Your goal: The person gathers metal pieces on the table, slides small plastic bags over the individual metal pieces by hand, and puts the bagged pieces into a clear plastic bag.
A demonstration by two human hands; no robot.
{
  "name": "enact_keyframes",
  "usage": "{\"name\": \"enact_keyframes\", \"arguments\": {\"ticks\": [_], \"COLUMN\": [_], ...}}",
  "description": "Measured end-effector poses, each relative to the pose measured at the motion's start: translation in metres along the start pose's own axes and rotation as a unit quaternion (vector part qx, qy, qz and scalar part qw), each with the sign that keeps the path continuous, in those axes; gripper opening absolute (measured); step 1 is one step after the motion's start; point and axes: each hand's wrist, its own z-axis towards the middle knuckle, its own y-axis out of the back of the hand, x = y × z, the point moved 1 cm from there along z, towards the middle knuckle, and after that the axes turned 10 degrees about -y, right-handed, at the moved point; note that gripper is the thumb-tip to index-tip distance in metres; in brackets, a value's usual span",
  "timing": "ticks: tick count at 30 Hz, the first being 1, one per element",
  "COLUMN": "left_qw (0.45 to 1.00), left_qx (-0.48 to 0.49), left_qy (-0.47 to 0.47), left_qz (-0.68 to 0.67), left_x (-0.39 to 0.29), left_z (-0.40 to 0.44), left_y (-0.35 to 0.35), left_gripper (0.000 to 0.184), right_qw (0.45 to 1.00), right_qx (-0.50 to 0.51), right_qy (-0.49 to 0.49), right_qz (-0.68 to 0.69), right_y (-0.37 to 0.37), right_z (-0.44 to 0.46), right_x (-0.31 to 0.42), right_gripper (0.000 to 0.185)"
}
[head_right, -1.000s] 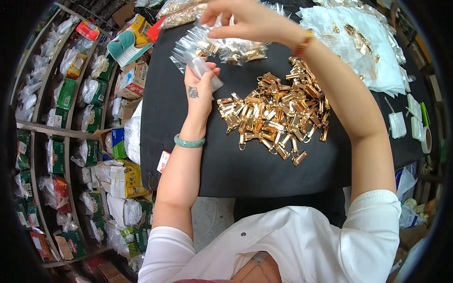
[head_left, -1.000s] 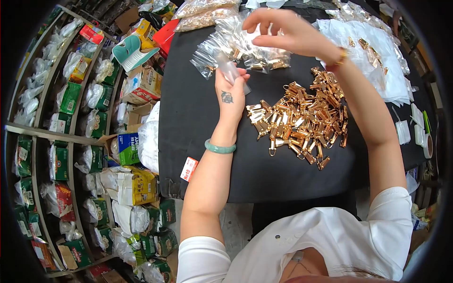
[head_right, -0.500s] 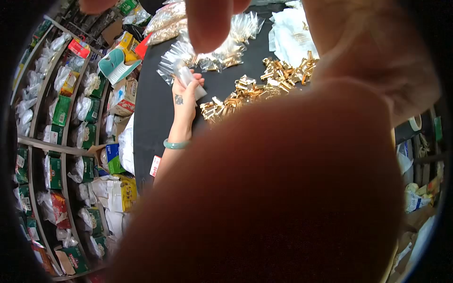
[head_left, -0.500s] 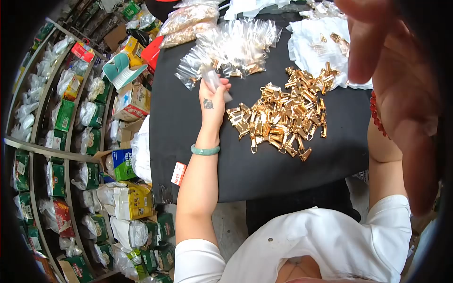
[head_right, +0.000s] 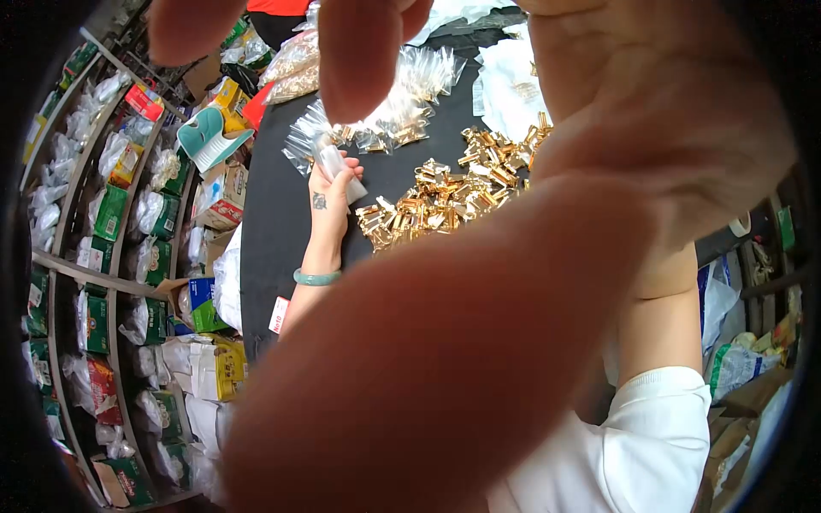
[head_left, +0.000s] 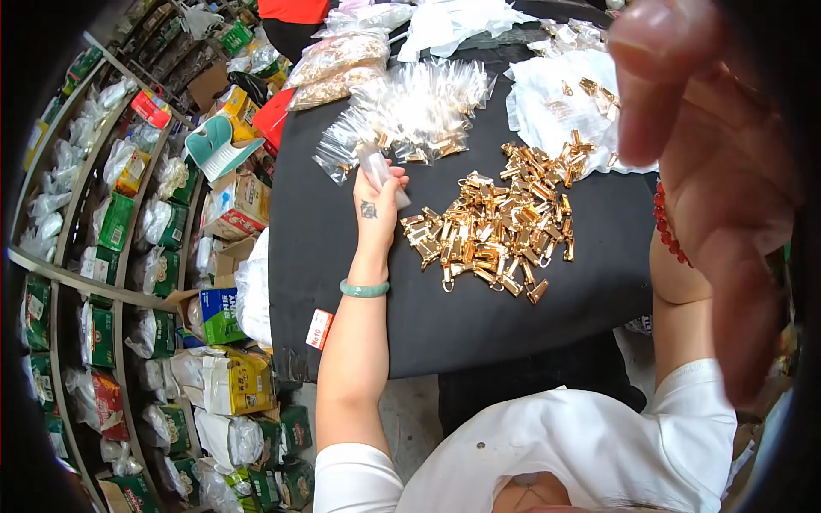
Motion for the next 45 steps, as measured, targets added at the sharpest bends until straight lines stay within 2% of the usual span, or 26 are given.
{"name": "enact_keyframes", "arguments": {"ticks": [2,5,8,10,11,13,14,17,22,25,29,33,38,41,42,45], "left_qw": [1.000,1.000,0.996,0.996,0.996,0.995,0.995,0.995,0.995,0.996,0.994,0.995,0.991,0.990,0.991,0.994], "left_qx": [0.002,0.004,0.067,0.066,0.070,0.071,0.066,0.050,0.042,0.051,0.063,0.075,0.103,0.107,0.099,0.085], "left_qy": [0.005,0.018,0.049,0.055,0.062,0.071,0.072,0.073,0.069,0.053,0.070,0.056,0.065,0.076,0.075,0.071], "left_qz": [0.009,0.020,0.014,0.001,-0.013,-0.028,-0.032,-0.037,-0.054,-0.055,-0.046,-0.043,-0.061,-0.054,-0.041,-0.021], "left_x": [-0.003,-0.006,-0.004,-0.003,-0.002,0.001,0.001,-0.001,-0.002,-0.003,-0.009,-0.014,-0.013,-0.014,-0.015,-0.014], "left_z": [0.000,-0.002,-0.002,-0.002,-0.002,-0.002,-0.001,0.001,0.004,0.004,0.003,0.005,0.003,0.004,0.005,0.006], "left_y": [0.000,0.001,0.004,0.006,0.005,0.004,0.003,0.006,0.004,0.003,-0.001,-0.002,-0.009,-0.007,-0.005,-0.004], "left_gripper": [0.031,0.031,0.033,0.033,0.033,0.033,0.031,0.029,0.027,0.025,0.025,0.025,0.023,0.022,0.023,0.024], "right_qw": [0.999,0.991,0.943,0.902,0.902,0.856,0.856,0.815,0.871,0.842,0.873,0.876,0.885,0.915,0.916,0.858], "right_qx": [-0.020,0.007,0.145,0.225,0.226,0.148,0.152,0.149,0.151,0.219,0.236,0.178,0.205,0.199,0.200,0.269], "right_qy": [-0.020,-0.118,-0.267,-0.292,-0.291,-0.354,-0.353,-0.442,-0.371,-0.470,-0.414,-0.447,-0.408,-0.266,-0.267,-0.349], "right_qz": [-0.024,-0.069,-0.137,-0.226,-0.226,-0.346,-0.345,-0.344,-0.284,-0.148,-0.103,-0.023,-0.094,-0.228,-0.225,-0.264], "right_y": [-0.008,-0.025,-0.041,-0.041,-0.035,-0.023,-0.026,-0.040,-0.061,-0.056,-0.067,-0.079,-0.097,-0.102,-0.100,-0.077], "right_z": [0.005,0.001,-0.042,-0.077,-0.090,-0.113,-0.123,-0.142,-0.122,-0.084,-0.081,-0.053,-0.040,-0.044,-0.045,-0.046], "right_x": [-0.010,-0.045,-0.111,-0.150,-0.171,-0.207,-0.214,-0.230,-0.225,-0.238,-0.305,-0.286,-0.259,-0.257,-0.256,-0.249], "right_gripper": [0.042,0.042,0.039,0.034,0.034,0.028,0.028,0.026,0.026,0.027,0.025,0.022,0.021,0.022,0.022,0.021]}}
